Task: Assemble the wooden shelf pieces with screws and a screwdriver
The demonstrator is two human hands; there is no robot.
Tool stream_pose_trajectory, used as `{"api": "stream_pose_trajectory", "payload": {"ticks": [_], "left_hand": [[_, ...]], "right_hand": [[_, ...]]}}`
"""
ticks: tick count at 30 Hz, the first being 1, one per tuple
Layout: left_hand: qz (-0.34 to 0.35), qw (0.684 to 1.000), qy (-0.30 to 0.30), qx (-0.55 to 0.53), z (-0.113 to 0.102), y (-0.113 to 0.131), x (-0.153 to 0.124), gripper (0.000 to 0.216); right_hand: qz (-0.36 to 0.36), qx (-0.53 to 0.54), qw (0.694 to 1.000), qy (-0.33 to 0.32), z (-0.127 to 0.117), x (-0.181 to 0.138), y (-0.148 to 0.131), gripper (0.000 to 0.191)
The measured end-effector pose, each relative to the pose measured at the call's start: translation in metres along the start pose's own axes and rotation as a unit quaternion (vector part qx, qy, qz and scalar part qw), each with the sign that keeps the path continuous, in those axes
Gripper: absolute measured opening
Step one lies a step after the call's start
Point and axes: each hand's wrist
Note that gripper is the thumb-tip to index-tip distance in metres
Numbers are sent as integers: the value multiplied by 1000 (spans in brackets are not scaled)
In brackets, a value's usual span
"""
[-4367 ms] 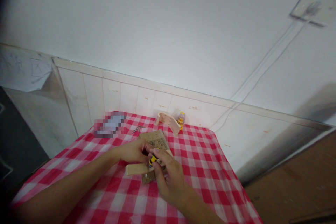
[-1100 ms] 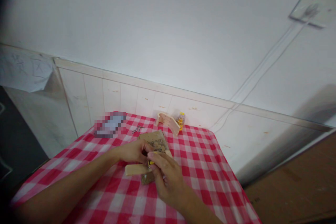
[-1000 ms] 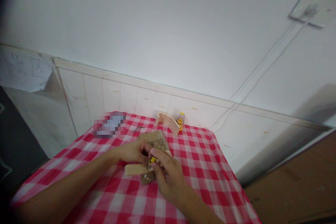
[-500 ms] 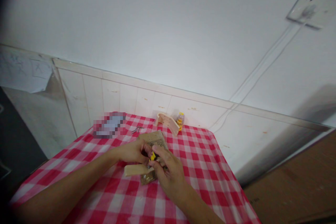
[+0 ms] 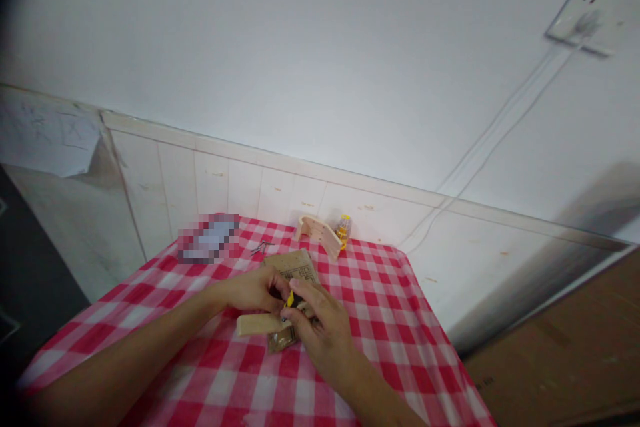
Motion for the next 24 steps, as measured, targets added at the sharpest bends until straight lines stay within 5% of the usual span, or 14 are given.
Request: {"api": "stream_pose_trajectory", "payload": {"ticks": [12, 24], "left_hand": [[-2, 1000, 13, 5, 1, -2, 0, 23], [-6, 1000, 11, 6, 0, -2, 1, 23]], "right_hand": [[-21, 7, 998, -64, -9, 2, -15, 58], [3, -12, 999, -42, -5, -1, -9, 53]]}}
Point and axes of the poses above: each hand's wrist, its own x-axis towards the middle knuckle, its own z-axis out of the palm, y = z × x, and after that the axes turned 3 degrees about z, right-handed
